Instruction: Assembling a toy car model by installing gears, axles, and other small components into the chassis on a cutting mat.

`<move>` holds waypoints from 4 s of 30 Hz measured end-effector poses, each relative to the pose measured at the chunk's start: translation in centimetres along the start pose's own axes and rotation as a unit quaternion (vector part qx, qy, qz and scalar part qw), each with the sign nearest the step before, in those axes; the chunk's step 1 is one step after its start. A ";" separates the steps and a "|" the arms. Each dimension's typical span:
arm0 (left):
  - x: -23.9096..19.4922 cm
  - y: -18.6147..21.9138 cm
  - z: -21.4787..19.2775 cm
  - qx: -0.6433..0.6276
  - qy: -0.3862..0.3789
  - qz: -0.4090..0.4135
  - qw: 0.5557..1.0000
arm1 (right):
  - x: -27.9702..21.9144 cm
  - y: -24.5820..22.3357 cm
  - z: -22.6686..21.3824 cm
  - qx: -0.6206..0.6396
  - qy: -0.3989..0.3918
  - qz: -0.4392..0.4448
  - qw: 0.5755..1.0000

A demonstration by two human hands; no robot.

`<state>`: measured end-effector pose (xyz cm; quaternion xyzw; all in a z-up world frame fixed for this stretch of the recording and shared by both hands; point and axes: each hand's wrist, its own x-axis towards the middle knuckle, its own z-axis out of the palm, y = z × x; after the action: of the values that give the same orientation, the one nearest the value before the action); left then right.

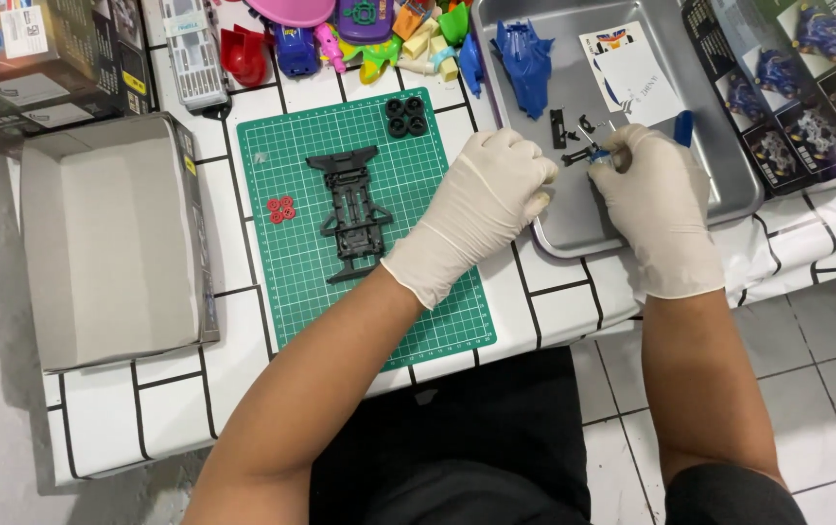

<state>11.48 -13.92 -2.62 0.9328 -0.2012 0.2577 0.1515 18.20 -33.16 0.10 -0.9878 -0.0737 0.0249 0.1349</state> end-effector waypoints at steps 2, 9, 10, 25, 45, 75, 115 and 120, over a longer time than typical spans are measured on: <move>0.0 -0.2 -0.6 -0.028 -0.018 -0.013 0.999 | -2.0 -1.5 -2.3 0.093 -0.005 0.019 0.995; -0.9 -0.4 -4.8 -0.172 0.032 -0.040 0.984 | -5.8 -2.9 -5.6 0.446 -0.067 -0.076 0.889; -1.2 -0.3 -6.0 -0.170 0.034 -0.043 0.984 | -6.3 -3.3 -5.8 0.445 -0.069 -0.080 0.889; -9.8 -6.5 -11.7 -0.127 0.130 -0.060 0.982 | -12.2 -10.7 -3.2 0.534 -0.243 -0.039 0.809; -10.7 -6.7 -11.5 -0.121 0.139 -0.063 0.981 | -13.3 -11.0 3.5 0.156 -0.161 -0.346 0.911; -10.4 -4.6 -12.7 -0.187 0.149 0.033 0.970 | -11.8 -8.1 2.7 0.680 -0.304 -0.108 0.659; -10.3 -2.9 -11.6 -0.271 0.104 0.037 0.956 | -11.5 -7.8 4.6 0.777 -0.343 -0.068 0.524; -10.3 -3.0 -11.6 -0.263 0.103 0.039 0.958 | -11.6 -8.1 4.4 0.781 -0.354 -0.074 0.510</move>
<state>-0.14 -3.78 0.73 0.8196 -0.2818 0.2962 0.4013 5.34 -26.01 -1.60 -0.3838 -0.1388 0.4096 0.8159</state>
